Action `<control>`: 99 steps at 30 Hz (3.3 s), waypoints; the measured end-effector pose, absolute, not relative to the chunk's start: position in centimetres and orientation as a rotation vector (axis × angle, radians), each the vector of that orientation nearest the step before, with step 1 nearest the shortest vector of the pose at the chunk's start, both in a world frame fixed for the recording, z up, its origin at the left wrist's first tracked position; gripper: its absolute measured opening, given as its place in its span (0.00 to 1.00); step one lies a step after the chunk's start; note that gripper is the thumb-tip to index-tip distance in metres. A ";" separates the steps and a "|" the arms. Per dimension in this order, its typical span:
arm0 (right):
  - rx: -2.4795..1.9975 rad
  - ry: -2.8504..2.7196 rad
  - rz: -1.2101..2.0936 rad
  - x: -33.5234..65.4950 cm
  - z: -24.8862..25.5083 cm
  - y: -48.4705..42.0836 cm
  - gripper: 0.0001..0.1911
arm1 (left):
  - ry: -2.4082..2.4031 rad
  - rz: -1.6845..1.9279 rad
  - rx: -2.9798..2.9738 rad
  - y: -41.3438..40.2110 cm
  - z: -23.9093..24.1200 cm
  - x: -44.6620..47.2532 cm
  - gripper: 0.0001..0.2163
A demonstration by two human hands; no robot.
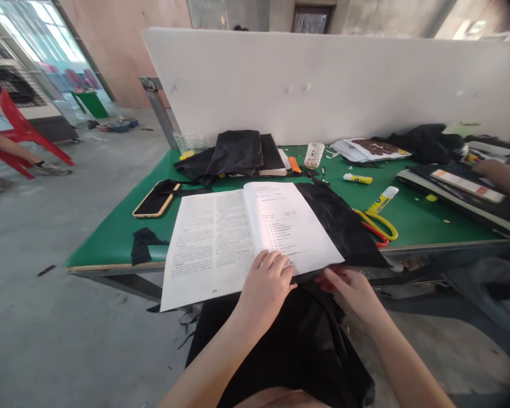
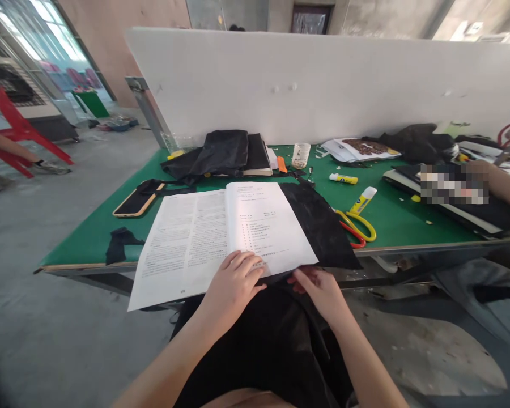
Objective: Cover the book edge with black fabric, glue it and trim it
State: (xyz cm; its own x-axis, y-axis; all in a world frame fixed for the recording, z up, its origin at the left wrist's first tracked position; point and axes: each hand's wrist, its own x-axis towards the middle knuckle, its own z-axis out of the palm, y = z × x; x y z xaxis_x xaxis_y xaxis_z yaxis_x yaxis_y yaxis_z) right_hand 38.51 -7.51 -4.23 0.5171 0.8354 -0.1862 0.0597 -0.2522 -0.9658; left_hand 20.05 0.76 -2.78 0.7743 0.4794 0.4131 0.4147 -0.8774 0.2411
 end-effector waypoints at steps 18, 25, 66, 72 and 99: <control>-1.699 -1.357 0.718 47.0 -2.2 -7.8 0.22 | 0.704 0.613 2.788 1.1 -1.6 19.9 0.08; -1.785 -1.931 -0.003 47.6 -3.2 -6.3 0.16 | 0.706 0.498 2.779 1.2 -1.4 19.4 0.05; -2.046 -2.302 0.595 56.0 3.3 -2.4 0.16 | 0.756 0.577 2.660 1.0 -2.0 21.2 0.09; -2.109 -1.686 0.389 55.2 4.1 -7.8 0.32 | 0.787 0.605 2.666 1.1 -2.0 21.4 0.07; -1.234 -0.262 1.076 36.5 -8.5 -4.3 0.15 | 0.834 0.656 2.701 1.6 -2.4 21.9 0.17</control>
